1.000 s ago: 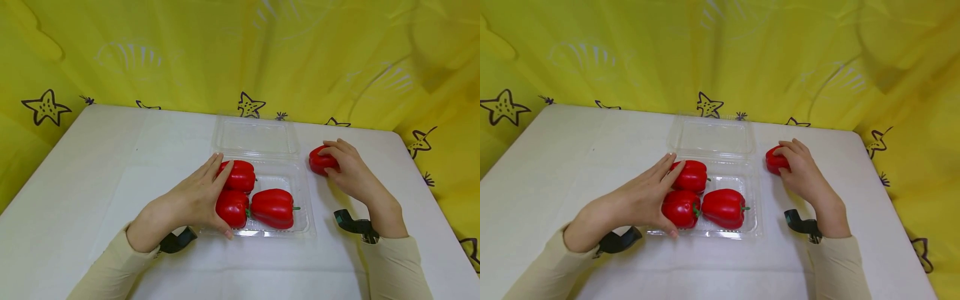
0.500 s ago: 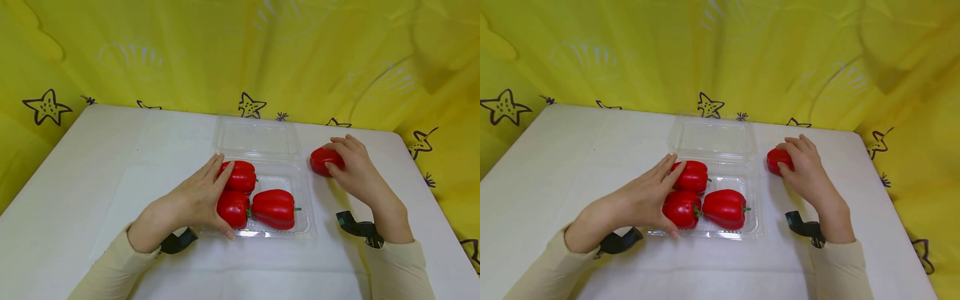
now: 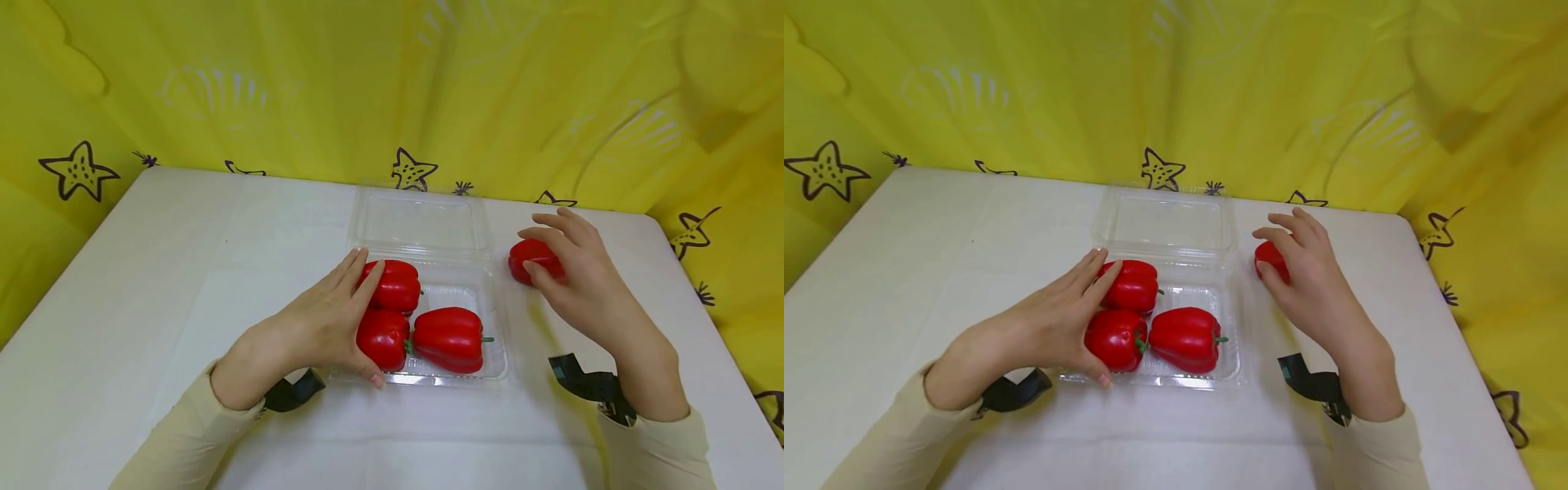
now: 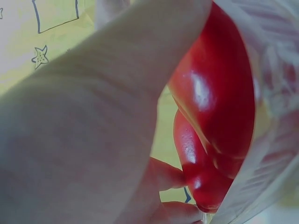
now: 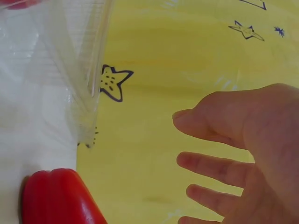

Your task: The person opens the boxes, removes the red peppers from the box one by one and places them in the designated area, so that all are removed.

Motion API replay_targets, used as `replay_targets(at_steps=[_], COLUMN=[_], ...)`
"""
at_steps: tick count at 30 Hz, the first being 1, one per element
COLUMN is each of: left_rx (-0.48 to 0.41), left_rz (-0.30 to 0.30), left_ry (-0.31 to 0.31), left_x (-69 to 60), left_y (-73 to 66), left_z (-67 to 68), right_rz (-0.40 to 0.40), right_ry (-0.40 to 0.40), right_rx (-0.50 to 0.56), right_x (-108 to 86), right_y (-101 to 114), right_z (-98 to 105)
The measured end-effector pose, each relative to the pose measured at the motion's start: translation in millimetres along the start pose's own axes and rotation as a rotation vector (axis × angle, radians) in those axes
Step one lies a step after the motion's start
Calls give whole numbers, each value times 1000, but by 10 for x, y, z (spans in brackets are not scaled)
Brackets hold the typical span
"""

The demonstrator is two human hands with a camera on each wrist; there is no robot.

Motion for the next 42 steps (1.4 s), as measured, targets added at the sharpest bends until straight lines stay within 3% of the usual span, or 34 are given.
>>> replay_targets(at_steps=[12, 26, 34, 42], left_rx=[-6, 6, -1, 3], left_rz=[10, -12, -14, -21], left_ry=[6, -6, -3, -13], left_x=[7, 7, 5, 2], left_y=[1, -2, -8, 4], left_z=[-5, 11, 7, 1], right_rz=[139, 276, 290, 241], right_ry=[-34, 23, 192, 339], right_rx=[1, -27, -40, -67], right_x=[-37, -116, -198, -235], right_y=[207, 500, 605, 700], right_z=[-21, -68, -181, -272])
Point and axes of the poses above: each hand's wrist, its own x-axis towards the middle knuckle, its own z-axis out of the back of the hand, y = z × x, the point moved 1 cm from there along x, towards the middle knuckle, and after that the axes turned 7 degrees about -y, right-handed, at the moved point
